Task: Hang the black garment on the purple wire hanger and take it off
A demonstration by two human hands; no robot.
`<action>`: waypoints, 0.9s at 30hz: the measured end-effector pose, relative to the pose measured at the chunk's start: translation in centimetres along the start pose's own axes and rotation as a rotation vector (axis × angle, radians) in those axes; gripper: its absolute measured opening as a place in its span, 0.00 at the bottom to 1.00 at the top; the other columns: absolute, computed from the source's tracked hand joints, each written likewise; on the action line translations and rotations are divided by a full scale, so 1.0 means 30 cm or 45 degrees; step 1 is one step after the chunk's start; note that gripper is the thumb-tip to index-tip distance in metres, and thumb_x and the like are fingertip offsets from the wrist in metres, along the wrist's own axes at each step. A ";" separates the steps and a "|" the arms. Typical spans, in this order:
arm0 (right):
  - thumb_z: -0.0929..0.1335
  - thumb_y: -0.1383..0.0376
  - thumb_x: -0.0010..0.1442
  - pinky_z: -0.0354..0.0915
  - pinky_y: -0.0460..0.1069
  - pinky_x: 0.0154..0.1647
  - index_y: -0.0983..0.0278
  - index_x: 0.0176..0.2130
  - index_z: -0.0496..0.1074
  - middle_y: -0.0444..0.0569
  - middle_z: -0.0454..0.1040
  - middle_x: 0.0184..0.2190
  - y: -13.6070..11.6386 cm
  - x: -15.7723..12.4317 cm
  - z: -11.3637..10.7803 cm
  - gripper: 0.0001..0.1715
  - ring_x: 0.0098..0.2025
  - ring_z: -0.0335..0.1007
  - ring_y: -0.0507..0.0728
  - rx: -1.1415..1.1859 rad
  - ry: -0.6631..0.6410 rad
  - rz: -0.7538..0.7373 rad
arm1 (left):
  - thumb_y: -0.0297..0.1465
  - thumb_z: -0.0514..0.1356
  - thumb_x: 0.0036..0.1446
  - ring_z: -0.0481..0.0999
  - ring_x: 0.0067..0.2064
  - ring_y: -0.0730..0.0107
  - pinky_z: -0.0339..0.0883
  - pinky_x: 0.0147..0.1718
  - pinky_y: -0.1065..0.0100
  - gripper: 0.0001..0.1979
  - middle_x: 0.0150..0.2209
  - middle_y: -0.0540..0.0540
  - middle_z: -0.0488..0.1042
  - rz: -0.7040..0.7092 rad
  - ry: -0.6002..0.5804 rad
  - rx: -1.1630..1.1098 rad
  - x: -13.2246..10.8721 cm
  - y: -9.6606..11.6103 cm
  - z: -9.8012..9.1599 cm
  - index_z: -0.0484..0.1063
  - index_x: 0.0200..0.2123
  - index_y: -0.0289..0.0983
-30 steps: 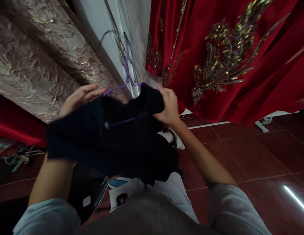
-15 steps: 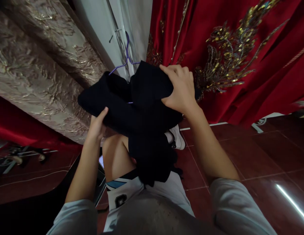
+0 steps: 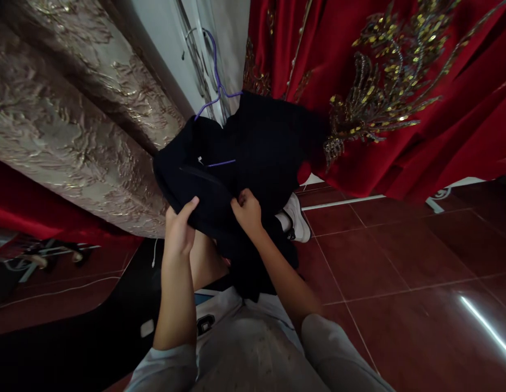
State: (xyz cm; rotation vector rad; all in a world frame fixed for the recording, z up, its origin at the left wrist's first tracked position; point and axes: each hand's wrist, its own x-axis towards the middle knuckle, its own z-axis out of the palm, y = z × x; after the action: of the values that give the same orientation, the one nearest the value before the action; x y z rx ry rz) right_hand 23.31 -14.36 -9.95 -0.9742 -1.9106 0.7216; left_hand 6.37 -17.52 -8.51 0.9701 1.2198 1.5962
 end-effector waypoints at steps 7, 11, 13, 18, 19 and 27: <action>0.66 0.39 0.59 0.66 0.60 0.24 0.53 0.33 0.73 0.49 0.73 0.24 0.124 -0.154 0.100 0.23 0.28 0.72 0.65 0.445 -0.016 0.372 | 0.31 0.64 0.63 0.70 0.64 0.62 0.61 0.68 0.59 0.21 0.61 0.47 0.69 0.383 0.348 0.246 -0.150 -0.186 0.027 0.68 0.58 0.51; 0.69 0.41 0.56 0.61 0.53 0.24 0.59 0.23 0.65 0.44 0.66 0.18 0.139 -0.195 0.136 0.27 0.22 0.63 0.55 0.785 0.206 0.724 | 0.27 0.60 0.62 0.79 0.50 0.60 0.73 0.56 0.58 0.12 0.45 0.43 0.78 0.230 -0.159 0.291 -0.178 -0.291 0.062 0.76 0.48 0.42; 0.69 0.43 0.58 0.59 0.50 0.26 0.61 0.23 0.64 0.42 0.63 0.18 0.118 -0.198 0.148 0.28 0.22 0.59 0.51 0.843 0.358 0.753 | 0.24 0.59 0.60 0.79 0.51 0.62 0.75 0.54 0.60 0.16 0.48 0.43 0.78 0.304 -0.250 0.354 -0.163 -0.308 0.071 0.77 0.50 0.40; 0.69 0.43 0.60 0.58 0.46 0.27 0.62 0.24 0.62 0.40 0.61 0.18 0.063 -0.198 0.155 0.30 0.23 0.58 0.48 0.931 0.532 0.695 | 0.24 0.59 0.62 0.81 0.46 0.65 0.77 0.47 0.66 0.16 0.45 0.42 0.80 0.379 -0.241 0.417 -0.140 -0.311 0.071 0.79 0.51 0.38; 0.69 0.43 0.59 0.57 0.46 0.27 0.62 0.24 0.62 0.40 0.62 0.19 0.056 -0.200 0.149 0.30 0.23 0.58 0.48 0.934 0.507 0.687 | 0.24 0.60 0.62 0.81 0.45 0.65 0.77 0.46 0.66 0.15 0.44 0.43 0.80 0.387 -0.215 0.424 -0.143 -0.312 0.070 0.79 0.51 0.38; 0.74 0.55 0.55 0.36 0.47 0.19 0.63 0.26 0.71 0.38 0.58 0.15 0.007 -0.149 0.040 0.17 0.16 0.42 0.45 1.315 0.216 0.776 | 0.25 0.60 0.64 0.81 0.45 0.65 0.76 0.48 0.64 0.14 0.43 0.43 0.79 0.416 -0.070 0.307 -0.172 -0.332 0.115 0.76 0.51 0.38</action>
State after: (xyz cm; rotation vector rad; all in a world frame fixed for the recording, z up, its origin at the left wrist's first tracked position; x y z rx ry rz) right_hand 23.82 -18.14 -12.58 -0.8541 -0.8230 1.6779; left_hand 12.99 -20.12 -17.84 1.4177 1.2851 1.6813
